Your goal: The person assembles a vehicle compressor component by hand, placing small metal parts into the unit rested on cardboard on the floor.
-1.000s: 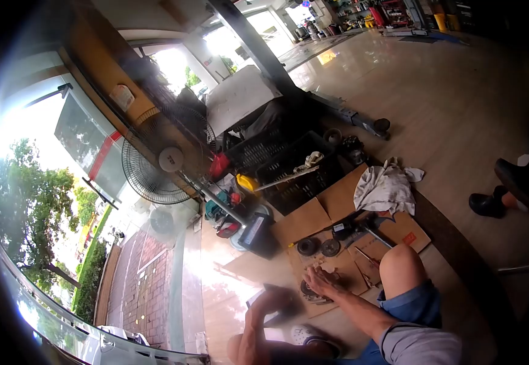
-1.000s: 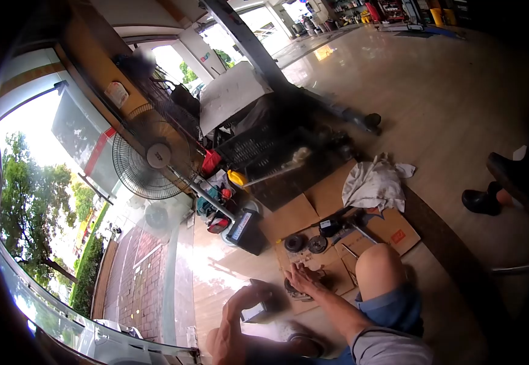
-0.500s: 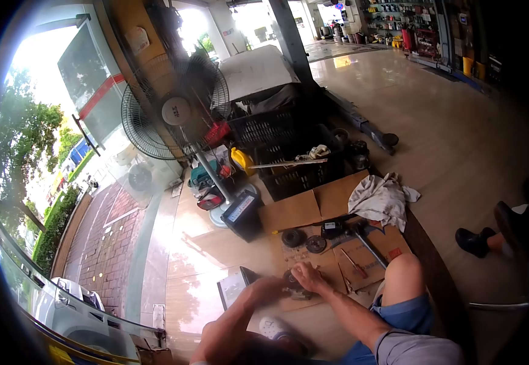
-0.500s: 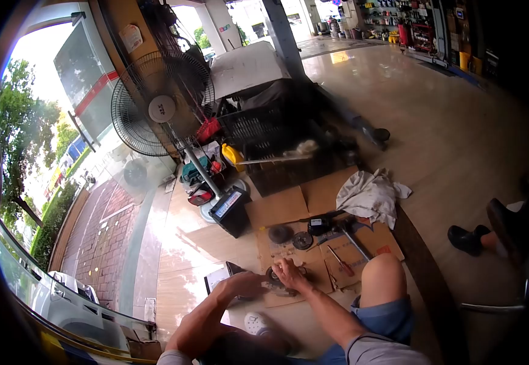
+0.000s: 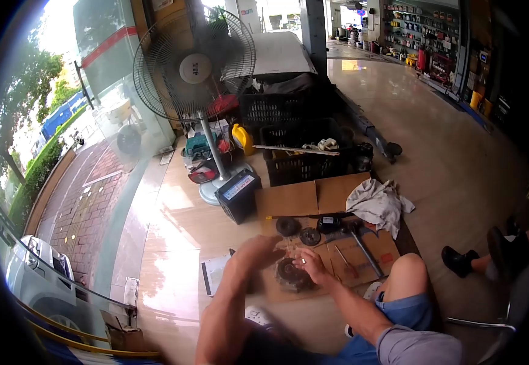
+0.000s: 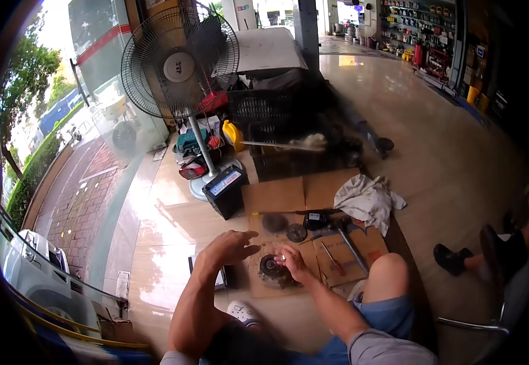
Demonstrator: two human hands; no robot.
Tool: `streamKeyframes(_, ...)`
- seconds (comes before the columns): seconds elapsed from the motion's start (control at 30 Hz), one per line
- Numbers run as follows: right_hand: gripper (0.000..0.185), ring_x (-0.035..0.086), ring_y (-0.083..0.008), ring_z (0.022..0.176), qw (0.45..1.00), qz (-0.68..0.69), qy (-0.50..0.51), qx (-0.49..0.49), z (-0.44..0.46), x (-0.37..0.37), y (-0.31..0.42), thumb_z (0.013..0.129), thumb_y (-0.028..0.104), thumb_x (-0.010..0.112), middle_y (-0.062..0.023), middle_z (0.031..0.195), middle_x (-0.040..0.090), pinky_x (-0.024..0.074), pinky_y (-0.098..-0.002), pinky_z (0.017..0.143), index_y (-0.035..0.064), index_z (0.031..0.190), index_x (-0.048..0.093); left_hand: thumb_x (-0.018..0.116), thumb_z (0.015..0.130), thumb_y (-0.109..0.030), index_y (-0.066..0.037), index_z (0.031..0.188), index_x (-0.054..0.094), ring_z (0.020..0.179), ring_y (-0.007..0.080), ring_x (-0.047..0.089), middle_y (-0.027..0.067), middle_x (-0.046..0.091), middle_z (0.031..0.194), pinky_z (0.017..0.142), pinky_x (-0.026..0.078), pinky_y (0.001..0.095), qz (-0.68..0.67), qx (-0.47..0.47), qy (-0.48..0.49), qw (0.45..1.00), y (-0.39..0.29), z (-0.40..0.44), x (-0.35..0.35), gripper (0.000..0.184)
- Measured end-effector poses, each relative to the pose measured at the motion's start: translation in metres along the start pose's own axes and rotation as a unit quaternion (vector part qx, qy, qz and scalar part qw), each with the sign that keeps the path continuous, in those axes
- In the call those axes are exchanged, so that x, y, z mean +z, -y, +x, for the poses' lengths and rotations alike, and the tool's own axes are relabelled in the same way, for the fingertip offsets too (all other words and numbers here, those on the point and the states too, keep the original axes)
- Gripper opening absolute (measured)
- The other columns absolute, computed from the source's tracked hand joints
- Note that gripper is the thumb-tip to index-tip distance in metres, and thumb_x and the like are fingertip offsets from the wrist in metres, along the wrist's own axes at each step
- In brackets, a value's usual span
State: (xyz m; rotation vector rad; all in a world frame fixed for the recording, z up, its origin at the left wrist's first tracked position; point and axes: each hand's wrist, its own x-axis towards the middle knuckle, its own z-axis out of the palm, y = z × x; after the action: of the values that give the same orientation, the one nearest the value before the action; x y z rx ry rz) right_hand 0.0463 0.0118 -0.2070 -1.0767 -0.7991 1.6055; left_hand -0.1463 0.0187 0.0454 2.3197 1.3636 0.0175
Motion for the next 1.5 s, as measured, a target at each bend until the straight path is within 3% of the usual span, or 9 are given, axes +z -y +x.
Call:
streamKeyframes(0.1, 0.031, 0.064, -0.0293, 0.094, 0.962, -0.199, -0.002, -0.189, -0.006, 0.005, -0.008, 0.101, 0.029, 0.044, -0.0131, 0.108, 0.064, 0.0525, -0.037, 0.082, 0.0031, 0.113, 0.057, 0.059, 0.089, -0.039, -0.009, 0.128, 0.055, 0.1, 0.0357, 0.064, 0.0186, 0.069, 0.103, 0.088, 0.049, 0.0414, 0.005, 0.002, -0.003, 1.0, 0.001, 0.002, -0.002, 0.049)
streamKeyframes(0.17, 0.031, 0.063, -0.0327, 0.098, 0.816, -0.435, -0.015, -0.38, -0.001, 0.001, -0.017, 0.101, 0.029, 0.046, -0.0151, 0.109, 0.064, 0.0514, -0.0387, 0.083, 0.0038, 0.114, 0.058, 0.059, 0.089, -0.039, -0.01, 0.128, 0.055, 0.1, 0.0356, 0.064, 0.0182, 0.069, 0.103, 0.088, 0.049, 0.0414, 0.005, 0.004, 0.001, 1.0, 0.0, 0.001, -0.001, 0.049)
streamKeyframes(0.37, 0.03, 0.066, -0.033, 0.087, 0.837, -0.502, -0.055, -0.209, -0.008, 0.005, 0.01, 0.099, 0.031, 0.049, -0.0133, 0.099, 0.067, 0.0527, -0.0401, 0.077, 0.0075, 0.113, 0.062, 0.06, 0.089, -0.04, -0.01, 0.129, 0.055, 0.099, 0.0365, 0.064, 0.0179, 0.069, 0.102, 0.087, 0.05, 0.0423, -0.003, 0.022, -0.028, 0.999, -0.005, -0.005, 0.003, 0.05)
streamKeyframes(0.47, 0.028, 0.067, -0.0254, 0.083, 0.967, -0.232, -0.015, 0.101, -0.014, 0.012, 0.041, 0.098, 0.029, 0.05, -0.0129, 0.098, 0.067, 0.0537, -0.0364, 0.074, 0.0093, 0.113, 0.064, 0.06, 0.089, -0.04, -0.011, 0.128, 0.055, 0.098, 0.0369, 0.064, 0.018, 0.069, 0.102, 0.086, 0.05, 0.0427, 0.017, -0.008, -0.002, 1.0, -0.007, -0.005, 0.009, 0.05)
streamKeyframes(0.67, 0.025, 0.067, -0.0231, 0.086, 0.998, -0.008, 0.019, -0.062, 0.006, 0.0, -0.02, 0.097, 0.027, 0.052, -0.0148, 0.095, 0.067, 0.0534, -0.0337, 0.074, 0.0084, 0.109, 0.065, 0.061, 0.087, -0.036, -0.007, 0.118, 0.061, 0.099, 0.037, 0.063, 0.0216, 0.066, 0.105, 0.085, 0.05, 0.0443, -0.018, -0.008, -0.019, 1.0, -0.008, -0.007, 0.015, 0.043)
streamKeyframes(0.87, 0.041, 0.068, -0.0221, 0.082, 0.801, -0.517, -0.043, -0.299, -0.004, 0.002, -0.006, 0.1, 0.038, 0.047, -0.0065, 0.091, 0.068, 0.0522, -0.04, 0.071, -0.0004, 0.107, 0.059, 0.061, 0.089, -0.04, -0.01, 0.127, 0.056, 0.101, 0.0364, 0.064, 0.021, 0.068, 0.105, 0.089, 0.05, 0.0414, -0.021, -0.011, -0.01, 1.0, -0.009, -0.012, 0.005, 0.049)
streamKeyframes(0.97, 0.038, 0.067, -0.0282, 0.072, 0.797, -0.557, -0.08, -0.219, -0.006, 0.005, 0.007, 0.097, 0.036, 0.048, -0.015, 0.086, 0.066, 0.0541, -0.0366, 0.065, 0.0046, 0.111, 0.063, 0.06, 0.089, -0.04, -0.009, 0.127, 0.056, 0.101, 0.0363, 0.064, 0.0211, 0.068, 0.105, 0.089, 0.05, 0.0411, -0.02, -0.015, -0.023, 0.999, -0.001, -0.015, 0.003, 0.049)
streamKeyframes(1.1, 0.04, 0.063, -0.0151, 0.061, 0.98, -0.195, -0.04, 0.022, -0.011, 0.006, 0.027, 0.093, 0.036, 0.046, -0.0108, 0.081, 0.065, 0.0512, -0.0269, 0.051, 0.0026, 0.105, 0.065, 0.061, 0.089, -0.038, -0.007, 0.127, 0.057, 0.1, 0.0358, 0.065, 0.0199, 0.069, 0.102, 0.088, 0.05, 0.0406, -0.03, -0.038, -0.035, 0.998, 0.023, -0.012, 0.004, 0.049)
streamKeyframes(1.5, 0.036, 0.057, -0.01, 0.049, 0.99, -0.131, -0.055, 0.023, 0.013, -0.037, -0.008, 0.099, 0.041, 0.046, -0.0064, 0.077, 0.066, 0.0398, -0.0219, 0.039, 0.0072, 0.095, 0.058, 0.064, 0.088, -0.033, -0.004, 0.127, 0.056, 0.089, 0.0346, 0.068, 0.02, 0.07, 0.096, 0.079, 0.053, 0.039, -0.047, -0.022, -0.06, 0.997, 0.043, -0.019, 0.004, 0.049)
